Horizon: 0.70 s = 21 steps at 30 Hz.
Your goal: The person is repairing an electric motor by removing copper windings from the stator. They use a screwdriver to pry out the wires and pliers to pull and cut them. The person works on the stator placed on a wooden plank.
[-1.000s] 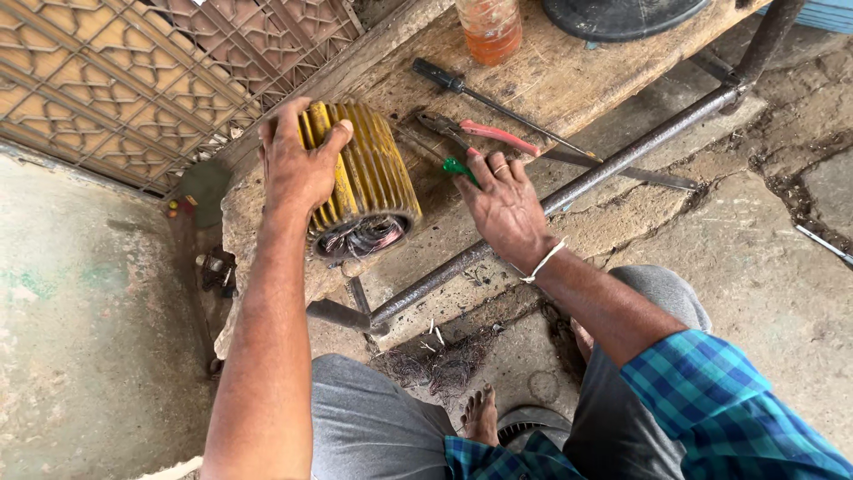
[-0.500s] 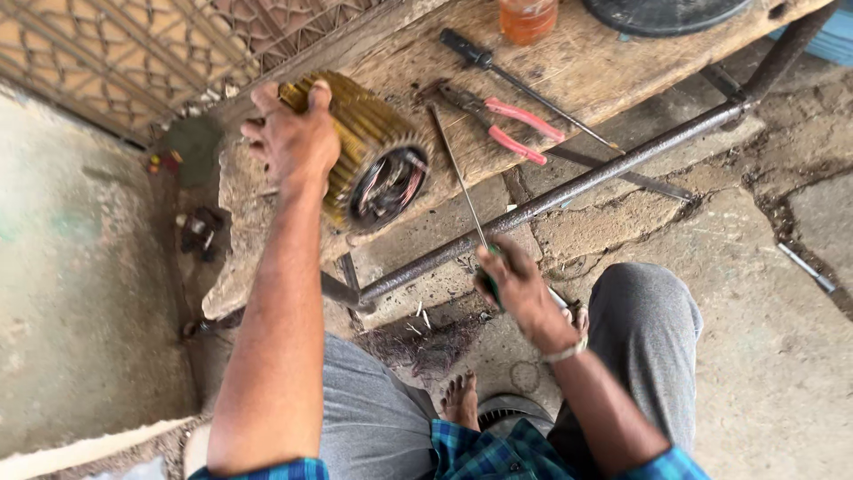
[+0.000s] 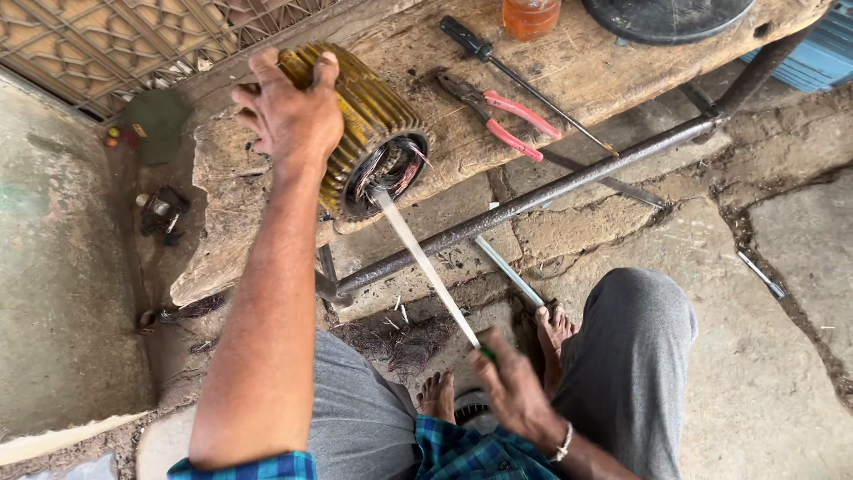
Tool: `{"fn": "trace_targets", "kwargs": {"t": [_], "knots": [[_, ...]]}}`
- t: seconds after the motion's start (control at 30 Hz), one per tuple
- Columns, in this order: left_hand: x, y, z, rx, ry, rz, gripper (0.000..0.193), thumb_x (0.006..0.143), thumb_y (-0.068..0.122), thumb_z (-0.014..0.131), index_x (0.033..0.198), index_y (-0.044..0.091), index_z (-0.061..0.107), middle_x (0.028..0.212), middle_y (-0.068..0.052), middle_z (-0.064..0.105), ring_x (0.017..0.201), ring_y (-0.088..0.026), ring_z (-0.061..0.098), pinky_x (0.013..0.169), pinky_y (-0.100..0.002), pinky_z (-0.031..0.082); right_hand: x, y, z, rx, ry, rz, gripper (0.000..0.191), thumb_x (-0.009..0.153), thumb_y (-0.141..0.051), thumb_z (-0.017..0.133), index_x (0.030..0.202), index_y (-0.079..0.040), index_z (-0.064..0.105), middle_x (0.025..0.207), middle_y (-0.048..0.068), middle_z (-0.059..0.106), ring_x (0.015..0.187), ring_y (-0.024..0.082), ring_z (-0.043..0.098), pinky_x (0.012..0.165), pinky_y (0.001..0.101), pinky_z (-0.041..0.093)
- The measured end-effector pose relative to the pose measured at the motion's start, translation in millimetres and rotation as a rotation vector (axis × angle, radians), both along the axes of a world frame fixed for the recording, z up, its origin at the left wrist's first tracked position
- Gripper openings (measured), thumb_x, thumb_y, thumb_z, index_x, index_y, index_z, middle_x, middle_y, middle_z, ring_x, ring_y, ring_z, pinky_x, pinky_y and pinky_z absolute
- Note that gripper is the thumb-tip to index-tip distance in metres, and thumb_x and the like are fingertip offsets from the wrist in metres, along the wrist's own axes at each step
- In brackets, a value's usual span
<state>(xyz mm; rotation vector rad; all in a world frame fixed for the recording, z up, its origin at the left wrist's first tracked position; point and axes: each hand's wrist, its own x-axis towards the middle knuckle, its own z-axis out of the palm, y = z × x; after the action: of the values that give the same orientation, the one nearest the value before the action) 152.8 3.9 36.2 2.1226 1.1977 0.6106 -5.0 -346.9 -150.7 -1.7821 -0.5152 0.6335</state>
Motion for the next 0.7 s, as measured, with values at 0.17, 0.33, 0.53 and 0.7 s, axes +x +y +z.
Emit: {"fn": "trace_targets", "kwargs": {"t": [0.17,0.33,0.53,0.7], "knots": [[-12.2,7.5,-7.5,-0.055,-0.045,0.009,0.068,0.092,0.050,0.075,0.147,0.032,0.038,0.150,-0.023,0.031,0.146,-0.046,0.028,0.114,-0.074,0.029,-7.2,3.7,-17.7,-0.013,-0.271,0.160,0.069,0.107,-0.044,0.033,0.150,0.009,0.027,0.093,0.014,0.065,0.066,0.020,0.061,0.060,0.0438,0.060],[-29.5,14.2,-4.6,0.397,-0.008,-0.093,0.061,0.094,0.045,0.080,0.147,0.037,0.050,0.152,-0.020,0.032,0.143,-0.045,0.029,0.109,-0.073,0.028,-7.0,12.1,-22.5,-0.128,-0.227,0.264,0.066,0.112,-0.045,0.033,0.154,0.004,0.021,0.085,0.016,0.062,0.068,0.022,0.064,0.076,0.0497,0.057],[-27.9,10.1,-3.5,0.173,0.072,-0.130,0.070,0.080,0.054,0.085,0.140,0.033,0.056,0.144,-0.011,0.044,0.142,-0.032,0.038,0.117,-0.068,0.026,-19.4,25.3,-3.3,0.005,0.014,0.311,0.049,0.110,-0.045,0.030,0.122,0.000,0.047,0.071,0.009,0.054,0.053,0.015,0.053,0.047,0.0320,0.053],[-19.9,7.5,-4.0,0.231,0.038,-0.155,0.067,0.080,0.050,0.087,0.137,0.029,0.057,0.144,-0.013,0.041,0.140,-0.038,0.033,0.111,-0.073,0.026,-24.1,23.4,17.1,0.139,0.328,0.278,0.049,0.107,-0.051,0.031,0.106,-0.006,0.050,0.063,0.001,0.049,0.042,0.009,0.047,0.042,0.0285,0.050]]}}
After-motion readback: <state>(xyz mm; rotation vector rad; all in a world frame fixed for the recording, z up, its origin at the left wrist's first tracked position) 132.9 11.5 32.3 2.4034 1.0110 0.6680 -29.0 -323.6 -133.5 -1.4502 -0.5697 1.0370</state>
